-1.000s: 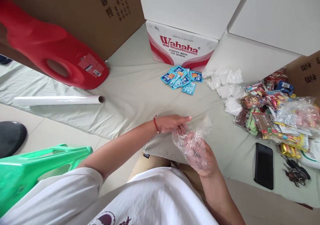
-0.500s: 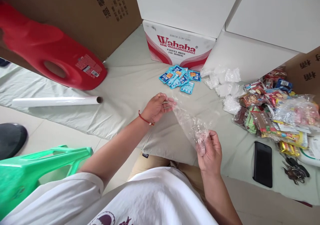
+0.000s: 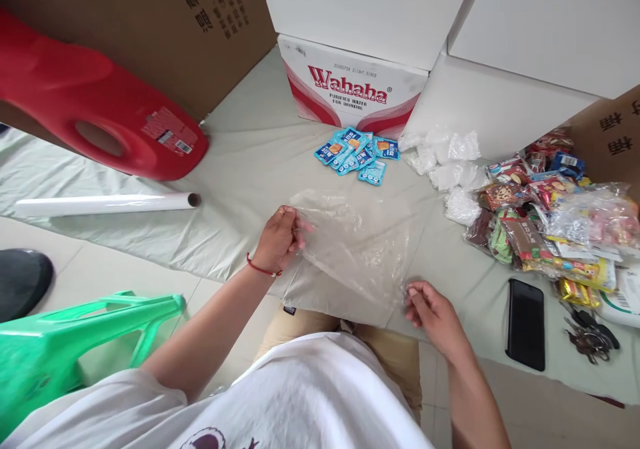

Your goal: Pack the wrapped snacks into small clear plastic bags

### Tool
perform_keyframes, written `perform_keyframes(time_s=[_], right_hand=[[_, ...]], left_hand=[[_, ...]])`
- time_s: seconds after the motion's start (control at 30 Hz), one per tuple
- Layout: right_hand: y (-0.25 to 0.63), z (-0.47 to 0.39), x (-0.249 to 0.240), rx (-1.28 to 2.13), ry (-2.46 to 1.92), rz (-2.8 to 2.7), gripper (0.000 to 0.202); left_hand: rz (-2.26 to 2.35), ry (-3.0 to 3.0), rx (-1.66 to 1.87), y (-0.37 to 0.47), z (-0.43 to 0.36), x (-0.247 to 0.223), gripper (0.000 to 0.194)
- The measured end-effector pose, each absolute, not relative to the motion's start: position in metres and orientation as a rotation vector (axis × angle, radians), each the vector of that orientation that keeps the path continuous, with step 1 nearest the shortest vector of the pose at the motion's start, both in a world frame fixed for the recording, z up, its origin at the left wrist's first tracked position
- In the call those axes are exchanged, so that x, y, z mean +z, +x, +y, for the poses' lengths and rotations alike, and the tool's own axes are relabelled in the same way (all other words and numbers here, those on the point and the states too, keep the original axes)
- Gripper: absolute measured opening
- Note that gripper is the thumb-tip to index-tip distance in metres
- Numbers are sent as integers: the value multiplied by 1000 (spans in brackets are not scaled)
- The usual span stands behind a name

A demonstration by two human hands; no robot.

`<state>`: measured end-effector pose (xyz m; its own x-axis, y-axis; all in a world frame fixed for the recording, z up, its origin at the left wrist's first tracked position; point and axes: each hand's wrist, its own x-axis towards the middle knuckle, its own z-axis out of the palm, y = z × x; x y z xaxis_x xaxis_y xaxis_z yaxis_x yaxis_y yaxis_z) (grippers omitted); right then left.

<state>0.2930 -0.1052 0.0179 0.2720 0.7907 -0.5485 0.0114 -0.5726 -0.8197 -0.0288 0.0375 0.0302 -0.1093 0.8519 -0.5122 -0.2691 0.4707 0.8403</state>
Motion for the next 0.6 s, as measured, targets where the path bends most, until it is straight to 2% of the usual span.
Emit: perform_keyframes(time_s=[0.07, 0.17, 0.23, 0.33, 0.4, 0.53, 0.6], right_hand=[[316, -96, 24, 1272, -1907, -889, 63], [335, -61, 29, 900, -1918, -1053, 63], [330, -29, 26, 871, -1897, -1124, 67], [301, 11, 15, 999, -1889, -1156, 82], [279, 22, 11, 1168, -1837, -1159, 83], [261, 11, 26, 1453, -1609, -1182, 53], [264, 5, 38, 1568, -1505, -1169, 47]], left_hand=[[1363, 592, 1018, -35, 30, 31, 19], [1363, 649, 1004, -38, 21, 30, 22], [1367, 685, 999, -35, 15, 30, 26], [1365, 763, 1017, -35, 2, 31, 33], [1368, 855, 1049, -41, -12, 34, 39], [1463, 1007, 1086, -72, -50, 49, 43], [1494, 1063, 1052, -87, -67, 59, 43]])
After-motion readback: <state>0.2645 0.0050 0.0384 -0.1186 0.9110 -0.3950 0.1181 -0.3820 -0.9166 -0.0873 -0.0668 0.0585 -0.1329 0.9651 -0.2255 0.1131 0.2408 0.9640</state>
